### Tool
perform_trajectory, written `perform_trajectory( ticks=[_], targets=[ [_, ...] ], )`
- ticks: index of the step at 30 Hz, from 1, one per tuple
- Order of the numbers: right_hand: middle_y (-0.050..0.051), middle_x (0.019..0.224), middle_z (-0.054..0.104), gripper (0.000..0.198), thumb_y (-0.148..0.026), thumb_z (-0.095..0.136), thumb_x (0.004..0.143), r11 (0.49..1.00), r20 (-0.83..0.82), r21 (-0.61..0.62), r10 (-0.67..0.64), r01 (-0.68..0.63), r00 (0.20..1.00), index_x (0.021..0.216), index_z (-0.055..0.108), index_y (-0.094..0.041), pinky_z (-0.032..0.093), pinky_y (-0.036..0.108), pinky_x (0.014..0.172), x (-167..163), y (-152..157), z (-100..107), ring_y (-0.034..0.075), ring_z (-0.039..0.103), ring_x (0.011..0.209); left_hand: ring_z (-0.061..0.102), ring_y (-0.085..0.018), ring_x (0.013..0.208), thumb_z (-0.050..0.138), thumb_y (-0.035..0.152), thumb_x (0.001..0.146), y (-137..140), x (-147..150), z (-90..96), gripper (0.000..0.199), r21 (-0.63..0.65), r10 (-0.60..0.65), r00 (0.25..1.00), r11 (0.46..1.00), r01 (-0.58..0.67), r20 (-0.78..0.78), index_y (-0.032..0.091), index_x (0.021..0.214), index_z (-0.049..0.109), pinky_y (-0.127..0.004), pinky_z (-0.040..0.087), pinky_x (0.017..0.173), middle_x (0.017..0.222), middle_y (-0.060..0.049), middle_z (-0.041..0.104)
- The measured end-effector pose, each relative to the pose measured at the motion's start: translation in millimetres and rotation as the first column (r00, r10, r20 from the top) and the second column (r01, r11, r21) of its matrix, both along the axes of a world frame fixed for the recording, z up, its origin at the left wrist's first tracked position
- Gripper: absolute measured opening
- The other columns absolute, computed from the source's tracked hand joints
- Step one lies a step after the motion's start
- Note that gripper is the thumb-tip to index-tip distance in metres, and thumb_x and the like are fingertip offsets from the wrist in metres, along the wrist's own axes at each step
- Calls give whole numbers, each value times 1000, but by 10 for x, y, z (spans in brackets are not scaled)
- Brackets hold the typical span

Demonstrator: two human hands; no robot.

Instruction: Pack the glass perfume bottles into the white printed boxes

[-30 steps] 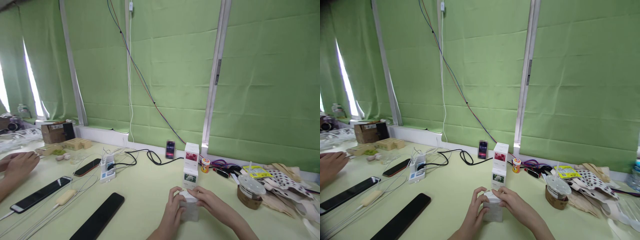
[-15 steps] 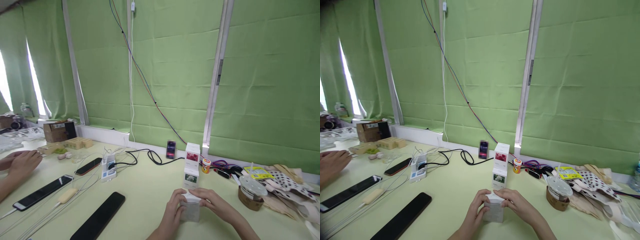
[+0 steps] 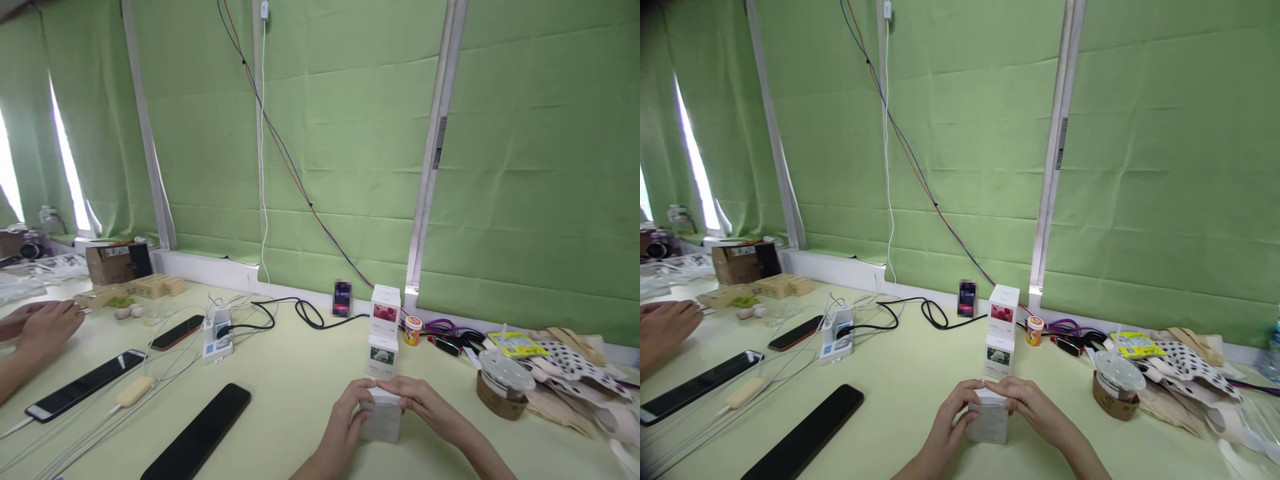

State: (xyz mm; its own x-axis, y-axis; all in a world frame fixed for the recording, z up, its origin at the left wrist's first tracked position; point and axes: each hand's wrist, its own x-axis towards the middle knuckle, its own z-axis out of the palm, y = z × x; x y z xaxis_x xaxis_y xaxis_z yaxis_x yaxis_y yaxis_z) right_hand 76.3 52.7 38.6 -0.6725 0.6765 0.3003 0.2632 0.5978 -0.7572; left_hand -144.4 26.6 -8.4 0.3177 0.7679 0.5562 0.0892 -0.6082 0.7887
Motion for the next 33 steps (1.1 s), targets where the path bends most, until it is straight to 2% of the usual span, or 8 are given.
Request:
perform_trajectory(
  ticks=[3,6,11,18,24,27,30,33],
  targets=[
    [10,107,67,53,-59,35,90,1000,-21,-7,7,-7,1000,130,54,-31,48,33,70,6,25,-46,23,60,86,53,-21,114,47,5,83,2,-5,3,22,13,-5,1000,1000,5,-4,22,93,58,-33,40,97,119,-7,59],
    [10,112,66,53,-60,36,89,999,-33,-36,13,-14,999,129,55,-31,48,33,69,2,24,-47,25,60,89,53,-21,115,47,4,83,-3,-9,20,24,18,-9,1000,1000,9,-11,23,94,58,-33,40,97,120,-7,59],
    [10,111,67,54,-61,35,88,999,-23,-32,3,-4,1000,129,56,-31,48,34,68,-4,8,-10,26,61,89,53,-22,114,48,5,83,-16,-6,38,22,-20,-22,1000,1000,22,18,22,91,60,-33,41,97,119,-7,60],
    [6,114,68,47,-50,51,88,999,57,25,-26,25,998,132,47,-37,45,41,90,10,-16,47,27,61,102,54,-24,115,51,10,84,11,-10,31,17,-63,-36,998,997,39,44,22,91,61,-35,41,98,118,-7,62],
    [6,117,65,40,-36,48,92,989,119,145,-53,36,992,132,47,-40,47,39,92,-4,-73,148,24,60,106,57,-23,110,48,13,88,15,10,-80,30,-81,-53,992,995,63,113,23,117,51,-38,44,97,116,-8,62],
    [6,121,62,41,-25,42,94,952,118,298,-110,71,987,132,50,-39,49,33,88,2,-55,23,21,61,106,56,-24,110,53,15,86,22,12,-106,27,-73,-13,993,997,21,118,23,111,53,-38,46,96,118,-8,57],
    [8,124,60,43,-18,37,95,853,18,497,-193,159,981,129,54,-36,50,29,82,-20,-7,-261,20,59,108,55,-24,109,56,18,85,22,-4,-96,19,-55,62,997,997,-59,51,23,103,58,-38,47,93,122,-9,49],
    [8,124,57,44,-16,38,94,781,-124,559,-253,278,959,130,53,-36,51,29,79,-82,17,-553,21,58,106,54,-24,110,54,19,86,11,-21,-81,17,-29,100,994,994,-101,-49,23,101,62,-38,44,97,122,-9,49]
  ],
)
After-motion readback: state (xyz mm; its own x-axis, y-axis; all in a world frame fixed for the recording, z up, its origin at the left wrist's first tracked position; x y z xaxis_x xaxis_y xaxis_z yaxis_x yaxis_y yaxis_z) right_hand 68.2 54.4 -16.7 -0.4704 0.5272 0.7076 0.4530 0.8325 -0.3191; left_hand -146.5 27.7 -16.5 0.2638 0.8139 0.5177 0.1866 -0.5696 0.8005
